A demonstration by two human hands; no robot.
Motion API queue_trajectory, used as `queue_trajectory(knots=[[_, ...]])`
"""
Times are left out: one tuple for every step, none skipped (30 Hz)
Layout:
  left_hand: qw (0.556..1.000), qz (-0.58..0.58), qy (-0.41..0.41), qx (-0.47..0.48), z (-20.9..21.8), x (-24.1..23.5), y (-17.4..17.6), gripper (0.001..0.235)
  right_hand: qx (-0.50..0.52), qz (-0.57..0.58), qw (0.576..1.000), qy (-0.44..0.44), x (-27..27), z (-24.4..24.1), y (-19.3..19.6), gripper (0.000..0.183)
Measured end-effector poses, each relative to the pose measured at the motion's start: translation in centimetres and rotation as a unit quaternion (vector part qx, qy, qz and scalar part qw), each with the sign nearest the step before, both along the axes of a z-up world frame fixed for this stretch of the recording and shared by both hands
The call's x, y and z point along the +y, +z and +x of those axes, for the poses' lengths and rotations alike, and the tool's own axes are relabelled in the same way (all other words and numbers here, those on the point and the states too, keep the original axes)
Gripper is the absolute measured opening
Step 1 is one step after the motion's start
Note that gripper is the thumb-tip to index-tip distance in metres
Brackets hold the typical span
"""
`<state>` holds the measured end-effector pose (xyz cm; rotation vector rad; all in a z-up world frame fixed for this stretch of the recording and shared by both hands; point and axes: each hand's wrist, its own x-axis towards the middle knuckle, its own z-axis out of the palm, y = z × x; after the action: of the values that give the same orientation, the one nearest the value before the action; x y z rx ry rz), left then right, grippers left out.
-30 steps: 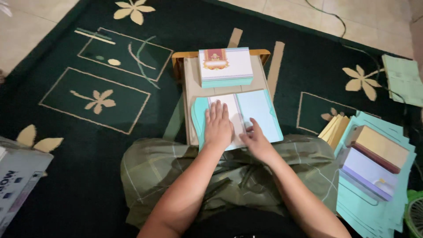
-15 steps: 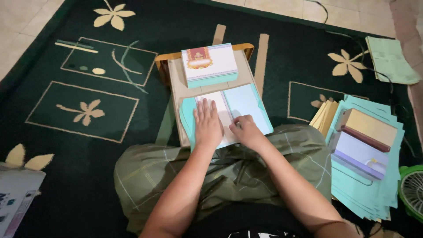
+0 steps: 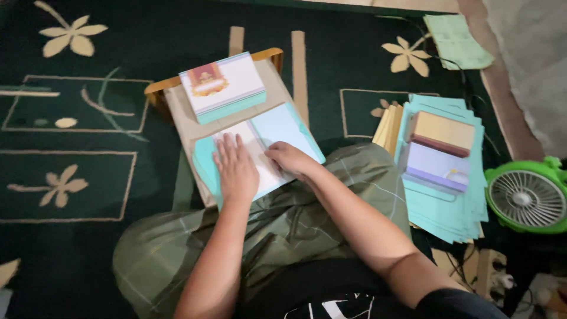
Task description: The person sits on the floor and repeatedly places a small rectangular insert into a light blue notebook cover, then closes the cover. They continue this process for multiple notebooks, stacking the completed items on a small wooden stand.
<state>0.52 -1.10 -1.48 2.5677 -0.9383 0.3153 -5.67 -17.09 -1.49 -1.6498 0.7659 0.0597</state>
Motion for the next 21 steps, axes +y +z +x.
queue_trajectory(knots=[[1.0,-0.001,-0.009,-0.001,0.0,-0.2,-0.2,0.061,-0.001,-0.001,1.0,-0.009,-0.4,0.3,-0.4,0.053],[1.0,-0.013,-0.007,-0.008,0.0,-0.1,-0.4,0.061,-0.009,0.039,0.999,0.006,-0.7,0.7,-0.8,0.033],[1.0,-0.025,-0.005,-0.016,0.1,0.0,-0.6,0.062,-0.019,0.079,0.996,0.021,-0.9,1.1,-1.2,0.029],[0.999,-0.025,-0.01,-0.017,0.1,-0.1,-0.4,0.062,-0.02,0.08,0.996,0.016,-1.6,1.3,-1.9,0.029],[0.999,-0.038,-0.015,-0.013,0.0,-0.1,-0.2,0.063,-0.005,0.002,0.999,0.047,-2.3,1.4,-2.6,0.032],[0.998,-0.051,-0.018,-0.008,0.1,-0.1,0.1,0.063,0.011,-0.077,0.994,0.08,-3.0,1.7,-3.3,0.041],[0.998,-0.051,-0.021,-0.01,-0.1,-0.1,0.3,0.063,0.01,-0.077,0.994,0.076,-2.3,1.1,-2.0,0.041],[0.997,-0.065,-0.039,-0.007,-0.1,-0.1,0.6,0.067,0.002,-0.109,0.986,0.127,-1.5,0.7,-0.6,0.045],[0.995,-0.078,-0.057,-0.005,-0.2,0.0,0.9,0.072,-0.005,-0.142,0.974,0.178,-0.6,0.2,0.7,0.049],[0.995,-0.078,-0.057,-0.006,-0.6,0.2,2.3,0.072,-0.006,-0.142,0.974,0.177,0.4,-0.3,2.1,0.049],[0.991,-0.089,-0.101,0.0,-1.0,0.4,3.7,0.08,-0.016,-0.214,0.957,0.195,1.6,-0.8,3.4,0.038],[0.985,-0.101,-0.141,0.004,-1.2,0.5,5.3,0.09,-0.028,-0.287,0.933,0.215,2.5,-1.1,5.0,0.027],[0.985,-0.103,-0.139,0.001,-1.2,1.0,6.3,0.09,-0.03,-0.29,0.932,0.217,2.5,-1.5,5.6,0.027],[0.985,-0.101,-0.134,-0.034,-1.3,1.6,7.2,0.07,-0.062,-0.357,0.909,0.205,2.6,-2.0,6.2,0.02],[0.984,-0.099,-0.128,-0.069,-1.4,2.2,8.2,0.051,-0.093,-0.422,0.881,0.191,2.7,-2.4,6.7,0.015],[0.985,-0.1,-0.124,-0.07,-1.0,2.7,8.7,0.051,-0.095,-0.422,0.88,0.195,2.2,-2.6,7.8,0.015],[0.978,-0.118,-0.109,-0.136,-0.7,3.4,9.1,0.025,-0.119,-0.411,0.894,0.131,1.7,-2.8,8.8,0.018],[0.967,-0.131,-0.086,-0.202,-0.4,4.7,9.5,0.012,-0.145,-0.393,0.905,0.075,1.8,-2.8,9.6,0.022],[0.968,-0.127,-0.075,-0.203,0.3,5.0,9.0,0.012,-0.149,-0.389,0.905,0.086,1.3,-3.5,10.8,0.022],[0.961,-0.2,-0.027,-0.19,0.9,5.7,8.4,0.012,-0.215,-0.397,0.892,0.003,1.1,-3.9,12.0,0.035],[0.945,-0.272,0.021,-0.179,1.6,6.7,7.7,0.014,-0.277,-0.398,0.871,-0.082,0.8,-4.2,13.1,0.051]])
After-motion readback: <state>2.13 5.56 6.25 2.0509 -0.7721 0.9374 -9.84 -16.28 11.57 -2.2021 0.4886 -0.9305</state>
